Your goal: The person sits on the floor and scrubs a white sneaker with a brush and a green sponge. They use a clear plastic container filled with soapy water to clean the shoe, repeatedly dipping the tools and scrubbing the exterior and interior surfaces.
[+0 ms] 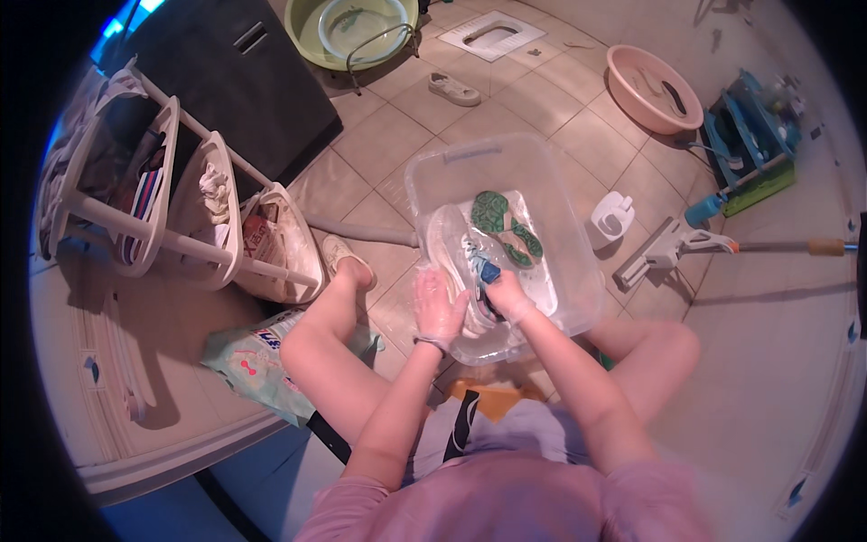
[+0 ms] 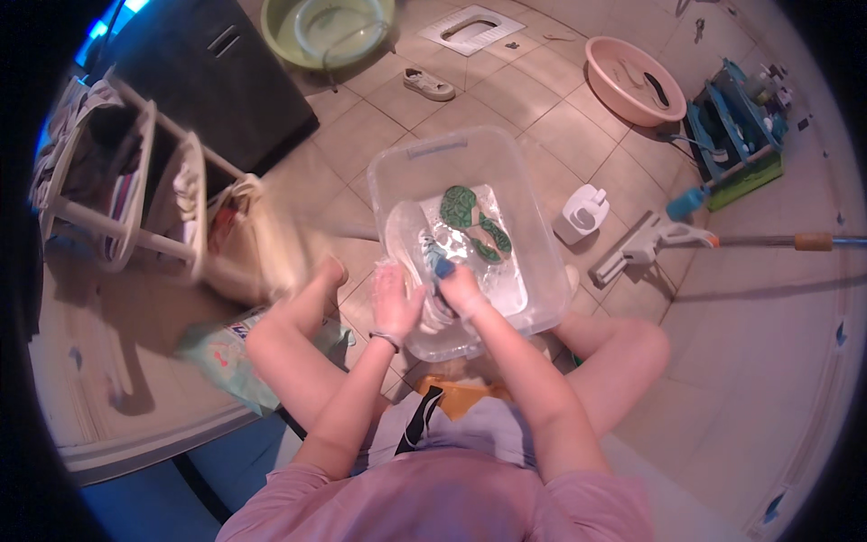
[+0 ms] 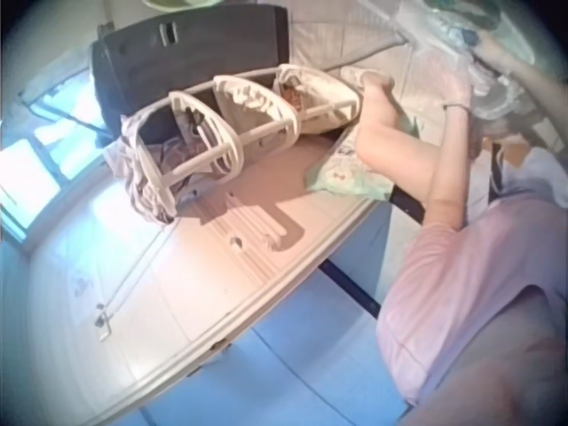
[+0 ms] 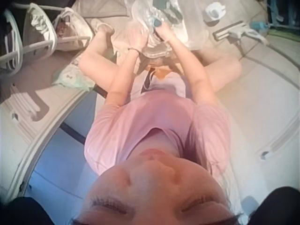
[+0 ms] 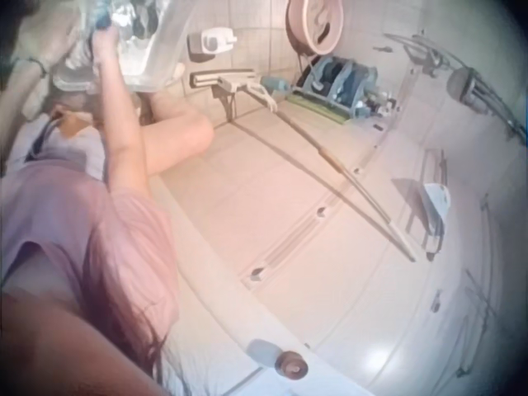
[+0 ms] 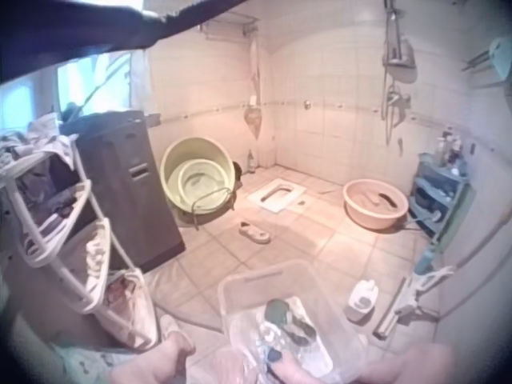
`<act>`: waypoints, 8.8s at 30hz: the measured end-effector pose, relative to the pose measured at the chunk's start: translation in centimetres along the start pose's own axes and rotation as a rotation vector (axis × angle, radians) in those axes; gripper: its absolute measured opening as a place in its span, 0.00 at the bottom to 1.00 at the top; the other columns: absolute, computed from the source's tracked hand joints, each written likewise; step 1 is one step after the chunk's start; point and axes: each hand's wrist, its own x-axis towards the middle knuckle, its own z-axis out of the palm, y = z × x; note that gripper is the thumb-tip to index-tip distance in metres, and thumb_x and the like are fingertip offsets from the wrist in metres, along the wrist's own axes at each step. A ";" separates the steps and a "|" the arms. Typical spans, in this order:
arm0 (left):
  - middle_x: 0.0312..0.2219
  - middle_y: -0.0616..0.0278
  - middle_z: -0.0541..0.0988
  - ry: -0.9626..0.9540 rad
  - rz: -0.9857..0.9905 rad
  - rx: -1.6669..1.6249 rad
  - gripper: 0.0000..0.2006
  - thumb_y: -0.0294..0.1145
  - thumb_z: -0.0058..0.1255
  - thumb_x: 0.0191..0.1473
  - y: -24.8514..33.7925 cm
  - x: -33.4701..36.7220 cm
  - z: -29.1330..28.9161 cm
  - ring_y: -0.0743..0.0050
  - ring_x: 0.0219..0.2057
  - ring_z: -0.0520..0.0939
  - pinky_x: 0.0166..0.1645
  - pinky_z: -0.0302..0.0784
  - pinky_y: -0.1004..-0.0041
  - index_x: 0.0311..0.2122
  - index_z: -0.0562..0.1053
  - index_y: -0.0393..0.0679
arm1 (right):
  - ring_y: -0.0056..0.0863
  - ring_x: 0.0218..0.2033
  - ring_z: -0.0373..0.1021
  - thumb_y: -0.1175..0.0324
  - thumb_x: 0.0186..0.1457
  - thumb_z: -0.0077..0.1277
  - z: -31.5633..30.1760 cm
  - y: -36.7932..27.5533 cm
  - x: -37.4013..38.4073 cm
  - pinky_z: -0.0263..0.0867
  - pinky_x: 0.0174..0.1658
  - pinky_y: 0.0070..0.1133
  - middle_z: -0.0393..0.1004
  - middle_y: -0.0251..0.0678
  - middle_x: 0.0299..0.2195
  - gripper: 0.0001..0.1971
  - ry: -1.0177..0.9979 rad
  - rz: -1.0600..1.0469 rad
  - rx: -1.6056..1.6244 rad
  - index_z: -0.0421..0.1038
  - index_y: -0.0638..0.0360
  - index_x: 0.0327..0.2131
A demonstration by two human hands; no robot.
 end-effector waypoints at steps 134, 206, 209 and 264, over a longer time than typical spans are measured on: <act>0.41 0.53 0.73 -0.864 -0.613 -2.245 0.30 0.61 0.30 0.52 8.6 2.4 -9.9 0.49 0.39 0.73 0.36 0.68 0.50 0.48 0.67 0.47 | 0.39 0.26 0.70 0.62 0.55 0.44 -5.7 -13.8 -13.1 0.65 0.31 0.28 0.71 0.48 0.23 0.16 0.017 -0.779 -0.707 0.68 0.64 0.42; 0.45 0.48 0.69 -0.466 -0.864 -2.398 0.29 0.58 0.28 0.54 4.1 -1.5 -9.4 0.45 0.41 0.72 0.41 0.66 0.45 0.52 0.62 0.47 | 0.47 0.22 0.68 0.64 0.55 0.43 -2.3 -15.3 -17.2 0.65 0.27 0.35 0.70 0.49 0.22 0.18 -0.225 -0.593 -1.242 0.65 0.62 0.46; 0.45 0.47 0.68 -0.568 -0.681 -2.224 0.29 0.56 0.31 0.55 4.4 -1.7 -7.2 0.49 0.44 0.71 0.46 0.68 0.53 0.51 0.62 0.43 | 0.48 0.25 0.68 0.64 0.54 0.43 -2.7 -14.9 -13.4 0.64 0.29 0.36 0.70 0.51 0.23 0.17 -0.019 -0.515 -1.181 0.64 0.61 0.46; 0.34 0.50 0.71 -0.487 -0.656 -2.352 0.24 0.56 0.30 0.55 3.7 -1.6 -4.8 0.49 0.36 0.73 0.40 0.71 0.50 0.41 0.66 0.44 | 0.45 0.28 0.70 0.70 0.43 0.44 -4.6 -15.2 -18.9 0.65 0.32 0.33 0.72 0.48 0.22 0.11 -0.157 -0.345 -1.368 0.72 0.58 0.32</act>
